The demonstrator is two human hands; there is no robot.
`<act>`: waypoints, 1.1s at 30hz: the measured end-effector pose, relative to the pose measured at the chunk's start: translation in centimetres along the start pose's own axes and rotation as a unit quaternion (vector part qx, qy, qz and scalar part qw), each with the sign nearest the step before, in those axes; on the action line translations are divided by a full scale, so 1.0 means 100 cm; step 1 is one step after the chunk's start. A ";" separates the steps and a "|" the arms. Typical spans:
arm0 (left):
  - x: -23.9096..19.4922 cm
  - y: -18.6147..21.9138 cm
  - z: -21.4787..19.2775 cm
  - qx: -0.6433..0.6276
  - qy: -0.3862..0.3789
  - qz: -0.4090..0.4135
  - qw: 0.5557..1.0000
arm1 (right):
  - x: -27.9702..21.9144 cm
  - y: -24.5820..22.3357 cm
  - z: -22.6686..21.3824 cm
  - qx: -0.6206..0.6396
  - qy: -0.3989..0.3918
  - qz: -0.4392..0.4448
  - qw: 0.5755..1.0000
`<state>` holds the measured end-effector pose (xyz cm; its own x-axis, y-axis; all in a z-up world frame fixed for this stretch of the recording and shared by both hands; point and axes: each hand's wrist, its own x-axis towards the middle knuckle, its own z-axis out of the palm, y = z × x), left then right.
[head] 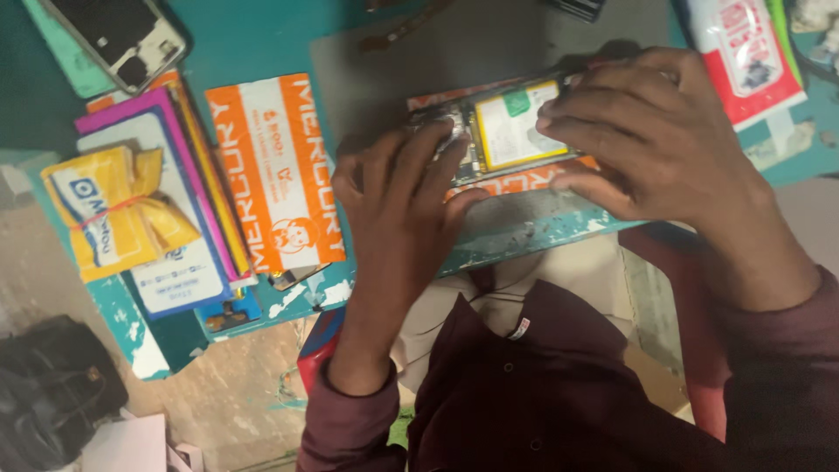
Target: The person applies adhesive to the edges of a disassembled smartphone chassis, then places a new screen assembly onto the frame and presses it into place. They then connect internal ribbon cables and place the battery into the chassis.
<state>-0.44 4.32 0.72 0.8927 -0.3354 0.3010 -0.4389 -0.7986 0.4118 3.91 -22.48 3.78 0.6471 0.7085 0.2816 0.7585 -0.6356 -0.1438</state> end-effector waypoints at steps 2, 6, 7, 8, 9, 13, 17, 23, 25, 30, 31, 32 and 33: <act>0.000 -0.012 -0.008 -0.031 -0.028 -0.014 0.999 | 0.009 -0.001 -0.002 -0.019 -0.018 -0.015 1.000; 0.000 -0.022 -0.007 -0.058 -0.059 -0.029 0.996 | 0.022 -0.002 -0.001 -0.020 -0.053 -0.029 0.998; -0.001 -0.024 -0.004 -0.066 -0.064 -0.035 0.995 | 0.025 -0.002 0.001 -0.012 -0.056 -0.028 0.998; -0.001 -0.026 -0.002 -0.074 -0.069 -0.041 0.994 | 0.027 -0.001 0.003 -0.004 -0.059 -0.028 0.998; -0.002 -0.027 -0.002 -0.087 -0.070 -0.043 0.993 | 0.026 -0.002 0.002 -0.001 -0.058 -0.027 0.998; -0.004 -0.031 0.000 -0.118 -0.073 -0.044 0.989 | 0.023 -0.004 0.008 0.007 -0.057 -0.030 0.998; -0.004 -0.033 0.006 -0.093 -0.056 -0.030 0.994 | 0.026 -0.007 0.011 -0.005 -0.054 -0.043 0.998; -0.008 -0.037 0.006 -0.093 -0.048 -0.001 0.995 | 0.025 -0.012 0.012 -0.006 -0.038 -0.036 0.999; -0.009 -0.037 0.006 -0.088 -0.048 0.001 0.995 | 0.024 -0.010 0.013 -0.007 -0.029 -0.036 0.999; -0.010 -0.039 0.007 -0.084 -0.027 0.021 0.996 | 0.024 -0.006 0.010 0.056 0.004 0.026 0.998; -0.010 -0.038 0.008 -0.083 -0.024 0.020 0.996 | 0.024 -0.006 0.008 0.050 0.003 0.047 0.998; -0.010 -0.038 0.009 -0.083 -0.022 0.018 0.996 | 0.024 -0.006 0.007 0.043 0.002 0.069 0.997; -0.010 -0.038 0.009 -0.080 -0.025 0.019 0.996 | 0.026 -0.006 0.005 0.038 -0.007 0.078 0.996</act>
<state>0.42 7.21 -1.93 0.8776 -0.3907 0.2777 -0.4791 -0.6960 0.5349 5.15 -20.09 4.11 0.7576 0.6080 0.2375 0.6526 -0.7129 -0.2567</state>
